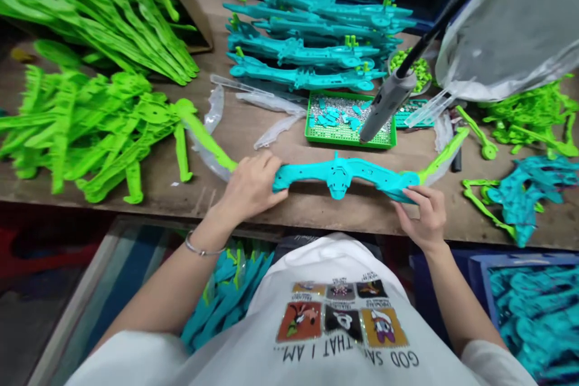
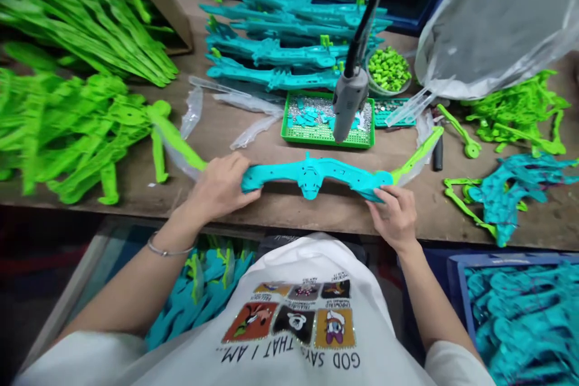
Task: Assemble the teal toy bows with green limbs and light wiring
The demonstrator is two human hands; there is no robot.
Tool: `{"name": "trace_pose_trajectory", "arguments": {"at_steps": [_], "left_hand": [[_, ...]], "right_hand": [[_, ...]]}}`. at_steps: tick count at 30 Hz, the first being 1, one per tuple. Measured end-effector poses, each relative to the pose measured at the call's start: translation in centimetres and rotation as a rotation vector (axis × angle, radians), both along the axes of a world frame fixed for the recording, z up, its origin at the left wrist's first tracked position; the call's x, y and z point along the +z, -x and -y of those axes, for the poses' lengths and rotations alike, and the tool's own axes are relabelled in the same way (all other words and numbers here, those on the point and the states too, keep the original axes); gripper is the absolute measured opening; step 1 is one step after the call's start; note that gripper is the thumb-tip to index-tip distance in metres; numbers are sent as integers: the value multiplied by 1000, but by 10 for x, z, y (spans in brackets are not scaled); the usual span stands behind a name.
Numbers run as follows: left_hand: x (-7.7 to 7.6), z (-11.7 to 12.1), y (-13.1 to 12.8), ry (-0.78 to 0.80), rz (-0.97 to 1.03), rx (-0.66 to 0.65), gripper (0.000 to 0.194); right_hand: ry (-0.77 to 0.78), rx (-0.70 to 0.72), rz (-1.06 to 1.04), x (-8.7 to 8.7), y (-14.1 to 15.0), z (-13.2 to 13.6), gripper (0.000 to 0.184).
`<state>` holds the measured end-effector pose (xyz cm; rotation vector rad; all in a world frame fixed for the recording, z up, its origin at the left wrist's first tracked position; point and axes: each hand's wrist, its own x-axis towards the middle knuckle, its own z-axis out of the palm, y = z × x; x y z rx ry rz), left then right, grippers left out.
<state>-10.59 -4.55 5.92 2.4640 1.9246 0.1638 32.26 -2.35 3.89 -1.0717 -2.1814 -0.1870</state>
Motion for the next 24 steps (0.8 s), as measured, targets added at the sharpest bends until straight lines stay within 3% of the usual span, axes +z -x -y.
{"name": "trace_pose_trajectory", "arguments": {"at_steps": [4,8,11,14,17,19,21,24], "left_hand": [[-11,8,10,-196,78,150,35],[-28,10,17,-255,135,205,33],[-17,13,0,-223,97,117,53],[9,14,-45,-258,146,-15,82],[29,6,-96,-266,195,-185,63],[34,-2,-119,-219,168,-251,41],[33,-8,-130,-184,142,-283,29],[29,-11,-131,-200,141,-295,25]], "right_hand": [[35,-64,69,29,24,-12,62],[199,6,232,33,45,-24,57],[262,77,245,25,54,-24,37],[283,93,213,23,60,-17,27],[293,117,216,28,62,-12,27],[294,142,215,30,61,-11,29],[295,158,200,29,60,-10,29],[291,137,161,22,60,-11,27]]}}
